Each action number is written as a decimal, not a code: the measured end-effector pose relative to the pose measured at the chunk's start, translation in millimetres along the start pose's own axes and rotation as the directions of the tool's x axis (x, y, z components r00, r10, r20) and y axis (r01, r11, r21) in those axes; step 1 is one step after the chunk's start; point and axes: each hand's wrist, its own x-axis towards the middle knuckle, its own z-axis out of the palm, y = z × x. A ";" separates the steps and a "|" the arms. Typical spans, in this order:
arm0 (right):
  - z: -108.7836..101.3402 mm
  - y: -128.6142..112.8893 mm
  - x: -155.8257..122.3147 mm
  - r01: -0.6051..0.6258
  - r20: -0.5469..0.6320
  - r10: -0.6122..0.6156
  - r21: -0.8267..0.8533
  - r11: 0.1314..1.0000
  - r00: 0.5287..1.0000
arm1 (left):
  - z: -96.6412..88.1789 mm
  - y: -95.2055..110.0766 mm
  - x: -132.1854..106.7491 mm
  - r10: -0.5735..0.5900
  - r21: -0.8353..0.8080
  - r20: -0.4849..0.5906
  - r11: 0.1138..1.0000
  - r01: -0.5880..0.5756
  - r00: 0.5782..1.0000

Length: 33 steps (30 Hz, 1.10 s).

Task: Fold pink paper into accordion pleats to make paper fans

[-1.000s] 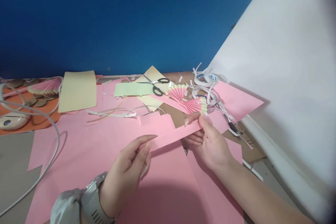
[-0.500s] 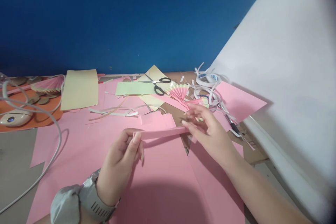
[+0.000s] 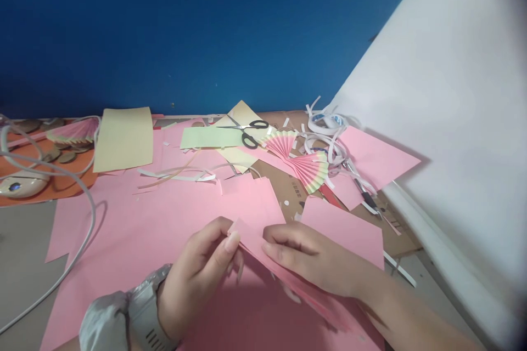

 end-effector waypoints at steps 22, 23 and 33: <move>7.5 1.7 6.6 0.242 0.009 -0.241 -0.057 0.969 0.970 | 0.9 0.9 -1.7 0.088 -0.095 0.263 0.993 -0.065 0.961; 7.7 0.4 6.0 0.220 -0.016 -0.221 -0.020 0.975 0.975 | 0.7 0.3 -2.2 0.097 -0.104 0.250 0.992 -0.072 0.963; 7.2 -0.7 5.7 0.199 -0.047 -0.196 0.080 0.977 0.979 | 1.4 4.1 -10.5 0.121 -0.068 0.216 0.992 -0.109 0.969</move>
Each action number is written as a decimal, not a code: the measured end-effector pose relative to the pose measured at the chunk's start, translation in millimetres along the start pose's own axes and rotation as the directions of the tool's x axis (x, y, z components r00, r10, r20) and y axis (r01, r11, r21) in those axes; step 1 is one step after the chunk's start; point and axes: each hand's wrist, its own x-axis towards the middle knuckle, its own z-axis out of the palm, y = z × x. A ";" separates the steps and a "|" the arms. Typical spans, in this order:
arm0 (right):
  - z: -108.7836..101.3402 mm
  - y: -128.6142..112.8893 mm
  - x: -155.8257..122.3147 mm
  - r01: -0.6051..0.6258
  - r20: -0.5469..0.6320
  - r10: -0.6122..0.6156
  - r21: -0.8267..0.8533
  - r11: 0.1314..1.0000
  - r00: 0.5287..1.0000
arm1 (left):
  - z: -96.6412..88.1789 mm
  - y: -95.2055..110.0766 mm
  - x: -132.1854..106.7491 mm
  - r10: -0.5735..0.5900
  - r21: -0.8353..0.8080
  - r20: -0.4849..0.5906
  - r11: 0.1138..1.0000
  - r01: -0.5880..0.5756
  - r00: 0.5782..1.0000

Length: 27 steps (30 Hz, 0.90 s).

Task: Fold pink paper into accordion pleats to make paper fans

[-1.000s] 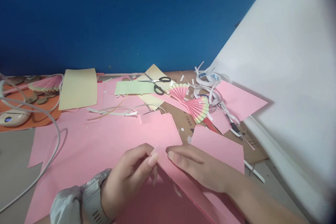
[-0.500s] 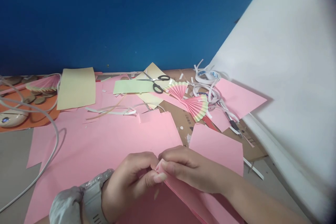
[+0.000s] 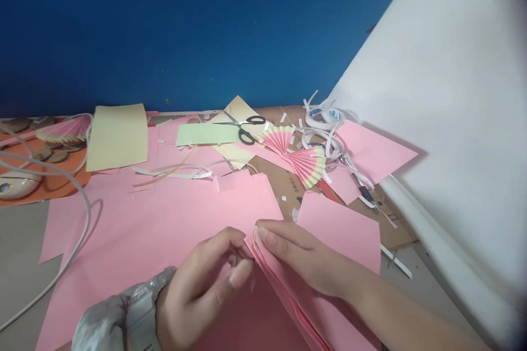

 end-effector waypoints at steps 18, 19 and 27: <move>2.9 4.0 1.2 -0.048 -0.063 0.028 -0.348 0.936 0.998 | 0.5 2.6 1.4 -0.085 0.111 0.023 0.990 0.082 0.996; 2.9 4.0 1.1 -0.052 -0.065 0.031 -0.352 0.935 0.997 | 0.6 3.2 1.7 -0.087 0.118 0.017 0.989 0.084 0.996; 3.0 3.9 0.9 -0.066 -0.022 0.062 -0.266 0.962 0.998 | 0.8 5.7 1.4 -0.037 0.053 0.017 0.998 0.036 0.999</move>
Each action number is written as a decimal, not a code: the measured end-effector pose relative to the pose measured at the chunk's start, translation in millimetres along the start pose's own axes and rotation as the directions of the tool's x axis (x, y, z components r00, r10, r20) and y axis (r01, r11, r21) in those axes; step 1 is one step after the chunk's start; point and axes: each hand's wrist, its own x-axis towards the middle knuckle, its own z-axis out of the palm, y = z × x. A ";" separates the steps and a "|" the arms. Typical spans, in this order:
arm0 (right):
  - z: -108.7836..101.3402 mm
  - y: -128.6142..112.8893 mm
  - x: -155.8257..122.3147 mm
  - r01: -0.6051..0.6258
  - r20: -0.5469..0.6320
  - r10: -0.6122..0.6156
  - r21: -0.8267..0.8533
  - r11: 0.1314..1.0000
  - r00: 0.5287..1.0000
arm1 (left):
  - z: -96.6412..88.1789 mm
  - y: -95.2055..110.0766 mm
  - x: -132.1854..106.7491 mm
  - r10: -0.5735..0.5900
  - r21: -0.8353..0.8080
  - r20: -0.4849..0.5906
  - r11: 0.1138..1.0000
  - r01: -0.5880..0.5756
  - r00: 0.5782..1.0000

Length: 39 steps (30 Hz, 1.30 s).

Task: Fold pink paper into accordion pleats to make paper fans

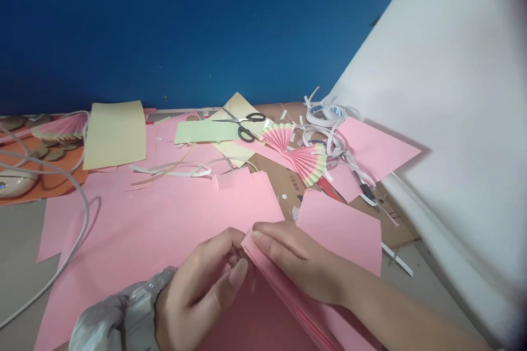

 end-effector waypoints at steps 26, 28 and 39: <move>-2.1 6.8 -2.0 0.168 -0.032 -0.182 -0.259 0.951 0.983 | -2.6 -7.3 10.0 -0.229 0.086 -0.129 0.967 0.241 0.965; 1.1 4.2 -2.0 0.109 -0.075 -0.141 -0.334 0.936 0.987 | -2.5 -7.4 10.8 -0.229 0.083 -0.146 0.967 0.243 0.962; -7.7 -9.5 -2.0 -0.089 0.046 0.098 -0.170 0.981 0.994 | -0.7 -9.0 10.6 -0.220 -0.031 -0.094 0.976 0.218 0.971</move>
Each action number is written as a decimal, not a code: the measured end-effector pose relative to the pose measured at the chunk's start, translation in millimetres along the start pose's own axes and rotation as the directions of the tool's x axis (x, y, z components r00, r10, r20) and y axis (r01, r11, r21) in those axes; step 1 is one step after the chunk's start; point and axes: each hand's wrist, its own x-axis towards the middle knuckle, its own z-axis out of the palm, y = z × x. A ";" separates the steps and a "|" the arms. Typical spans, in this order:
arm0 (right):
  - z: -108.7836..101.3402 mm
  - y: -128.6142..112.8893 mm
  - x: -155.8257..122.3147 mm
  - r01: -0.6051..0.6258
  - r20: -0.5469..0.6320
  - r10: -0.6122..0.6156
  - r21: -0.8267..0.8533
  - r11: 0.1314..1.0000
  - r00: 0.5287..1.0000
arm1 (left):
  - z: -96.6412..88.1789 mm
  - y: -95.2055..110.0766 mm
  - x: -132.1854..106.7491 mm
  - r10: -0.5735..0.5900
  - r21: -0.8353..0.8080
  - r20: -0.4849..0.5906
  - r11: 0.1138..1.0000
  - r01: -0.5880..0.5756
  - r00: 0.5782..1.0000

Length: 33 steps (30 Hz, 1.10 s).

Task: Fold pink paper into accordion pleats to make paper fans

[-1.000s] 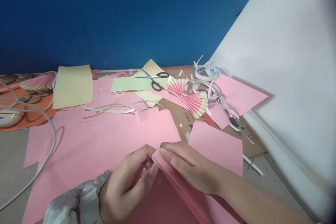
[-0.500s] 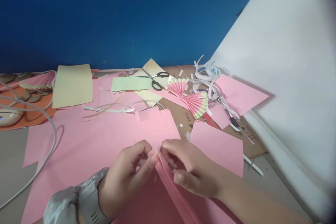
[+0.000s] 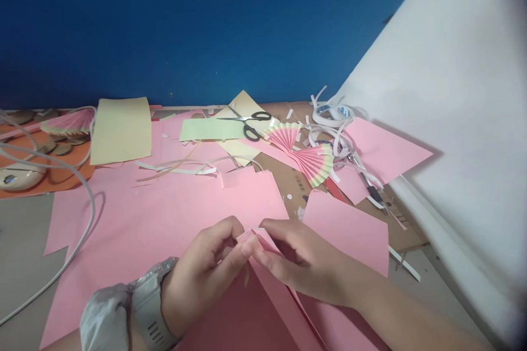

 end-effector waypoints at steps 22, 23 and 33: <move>4.6 -0.7 1.0 -0.012 -0.034 0.017 0.145 0.989 0.999 | -1.2 -2.2 -3.6 0.094 0.145 0.019 0.985 -0.096 0.995; 2.6 -2.6 0.6 -0.011 -0.016 0.013 0.148 0.989 1.000 | -1.0 -1.8 -3.0 0.074 0.121 0.025 0.990 -0.076 0.997; 4.2 0.9 0.2 0.062 -0.068 -0.048 0.229 0.971 0.997 | -0.1 6.5 -4.0 0.058 0.101 0.064 0.993 -0.064 0.996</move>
